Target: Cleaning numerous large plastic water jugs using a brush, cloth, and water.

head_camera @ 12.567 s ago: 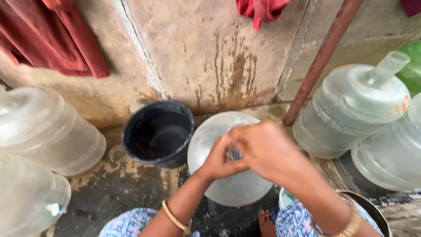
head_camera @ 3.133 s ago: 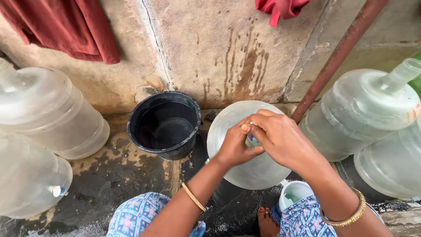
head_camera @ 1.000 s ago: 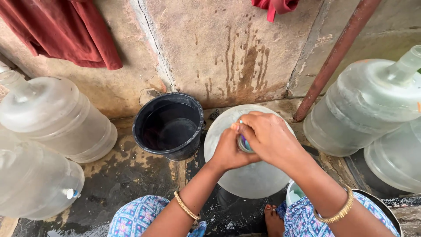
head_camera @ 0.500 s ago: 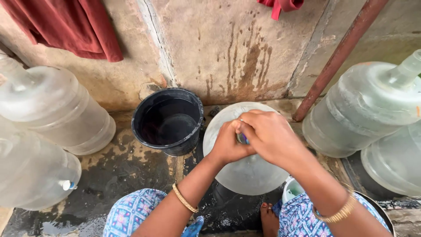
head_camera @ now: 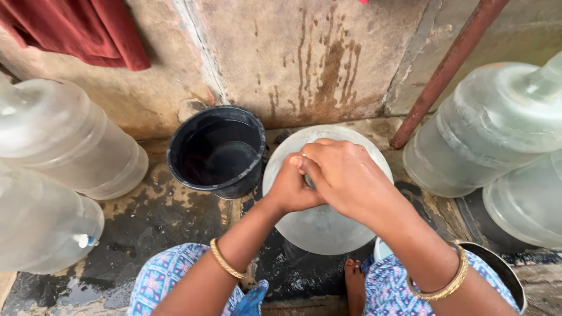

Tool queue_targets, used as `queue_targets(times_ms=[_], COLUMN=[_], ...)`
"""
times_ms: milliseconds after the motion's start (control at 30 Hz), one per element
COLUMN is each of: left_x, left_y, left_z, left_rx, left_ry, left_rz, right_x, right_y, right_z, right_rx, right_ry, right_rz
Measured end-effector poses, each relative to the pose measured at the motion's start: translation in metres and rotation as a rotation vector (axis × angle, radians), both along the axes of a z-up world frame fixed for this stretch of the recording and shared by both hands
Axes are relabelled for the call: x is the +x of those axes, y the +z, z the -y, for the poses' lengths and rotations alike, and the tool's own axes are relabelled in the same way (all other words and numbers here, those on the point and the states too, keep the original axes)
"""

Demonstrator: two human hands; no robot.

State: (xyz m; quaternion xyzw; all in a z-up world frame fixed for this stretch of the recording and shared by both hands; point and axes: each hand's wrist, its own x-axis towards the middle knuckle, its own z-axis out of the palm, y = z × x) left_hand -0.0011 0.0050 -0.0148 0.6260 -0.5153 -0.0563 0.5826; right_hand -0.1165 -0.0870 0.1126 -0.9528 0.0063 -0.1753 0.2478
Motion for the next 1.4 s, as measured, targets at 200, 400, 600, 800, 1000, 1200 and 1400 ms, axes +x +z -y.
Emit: queue_targets(times_ms=[200,400,600,800,1000,1200,1400], left_x=[0.015,0.015,0.01,0.007,0.015,0.002,0.003], left_y=[-0.015,-0.008,-0.014,-0.013,-0.039,-0.01,-0.017], left_z=[0.012,0.027,0.027,0.016,0.024,-0.009,-0.039], left_rx=[0.114,0.057,0.06,0.019,-0.098,-0.156,-0.023], left_ry=[-0.002,-0.054,-0.102,-0.137,-0.18,-0.144,-0.119], left_rz=[0.103,0.181,0.12,0.04,-0.157,-0.319,-0.251], right_x=[-0.004,-0.001,-0.001,0.003,0.028,0.053,0.067], right_y=[0.002,-0.003,0.004,0.003,0.005,0.016,0.028], right_z=[0.0,0.004,0.007,-0.003,-0.008,-0.016,-0.048], right_rx=[0.01,-0.033,-0.015,-0.098,-0.257,-0.271,-0.338], right_ry=[-0.012,-0.062,-0.056,0.0,-0.036,0.061,0.055], right_rz=[0.025,0.02,-0.021,-0.011,-0.139,-0.367,-0.612])
